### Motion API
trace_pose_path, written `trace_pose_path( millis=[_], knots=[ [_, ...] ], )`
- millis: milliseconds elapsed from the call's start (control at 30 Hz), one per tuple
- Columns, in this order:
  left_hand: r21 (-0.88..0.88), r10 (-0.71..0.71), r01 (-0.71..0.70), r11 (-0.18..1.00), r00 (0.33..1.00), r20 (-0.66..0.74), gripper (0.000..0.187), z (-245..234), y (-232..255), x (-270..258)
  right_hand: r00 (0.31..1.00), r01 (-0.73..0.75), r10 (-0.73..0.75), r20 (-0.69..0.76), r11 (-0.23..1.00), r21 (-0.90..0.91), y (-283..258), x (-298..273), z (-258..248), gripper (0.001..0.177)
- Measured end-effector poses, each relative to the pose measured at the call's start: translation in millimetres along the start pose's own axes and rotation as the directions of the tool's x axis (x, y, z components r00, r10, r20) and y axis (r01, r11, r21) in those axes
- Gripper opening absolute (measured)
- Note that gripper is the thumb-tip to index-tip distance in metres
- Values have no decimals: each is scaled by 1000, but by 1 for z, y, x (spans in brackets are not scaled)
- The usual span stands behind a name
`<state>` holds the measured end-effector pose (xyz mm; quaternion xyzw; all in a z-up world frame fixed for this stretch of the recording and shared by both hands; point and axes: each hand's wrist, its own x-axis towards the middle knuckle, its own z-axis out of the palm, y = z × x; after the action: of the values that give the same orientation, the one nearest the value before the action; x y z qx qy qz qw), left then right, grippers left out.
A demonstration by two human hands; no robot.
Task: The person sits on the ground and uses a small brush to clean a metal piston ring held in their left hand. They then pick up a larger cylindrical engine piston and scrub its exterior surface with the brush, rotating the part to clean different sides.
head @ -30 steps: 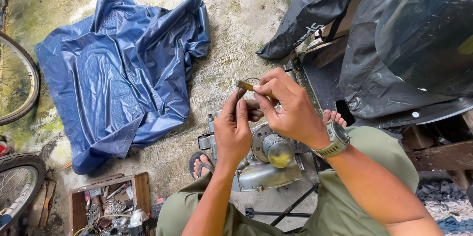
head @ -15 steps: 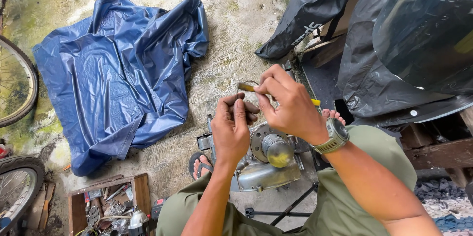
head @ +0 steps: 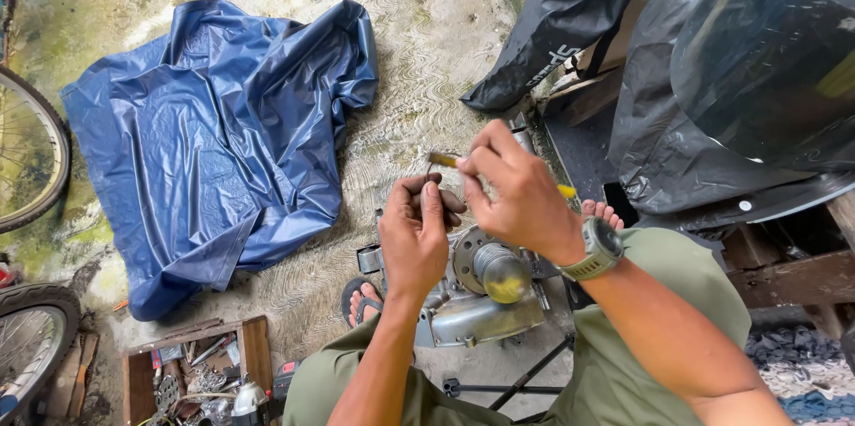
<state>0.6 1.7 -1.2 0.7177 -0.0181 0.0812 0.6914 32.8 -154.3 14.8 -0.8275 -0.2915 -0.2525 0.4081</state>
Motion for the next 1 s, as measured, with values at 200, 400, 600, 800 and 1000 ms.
trace_pose_path(
  millis=[200,400,600,800,1000],
  knots=[
    [24,6,-6,1000,1000,-11,16,-2,2,2,999,-40,40,6,996,78,-5,1,3,9],
    [43,20,-20,999,1000,-3,16,-2,6,2,1000,-4,6,-15,990,142,-8,6,-2,9],
    [37,-14,14,999,1000,-1,16,-2,12,2,1000,-20,21,-18,997,70,-2,8,-12,9],
    [45,23,-22,999,1000,-17,17,0,1,4,999,22,-21,34,999,-32,7,1,-6,9],
    [60,20,-19,998,1000,-11,16,0,2,1,1000,11,-11,26,1000,7,3,-3,1,10]
  ],
)
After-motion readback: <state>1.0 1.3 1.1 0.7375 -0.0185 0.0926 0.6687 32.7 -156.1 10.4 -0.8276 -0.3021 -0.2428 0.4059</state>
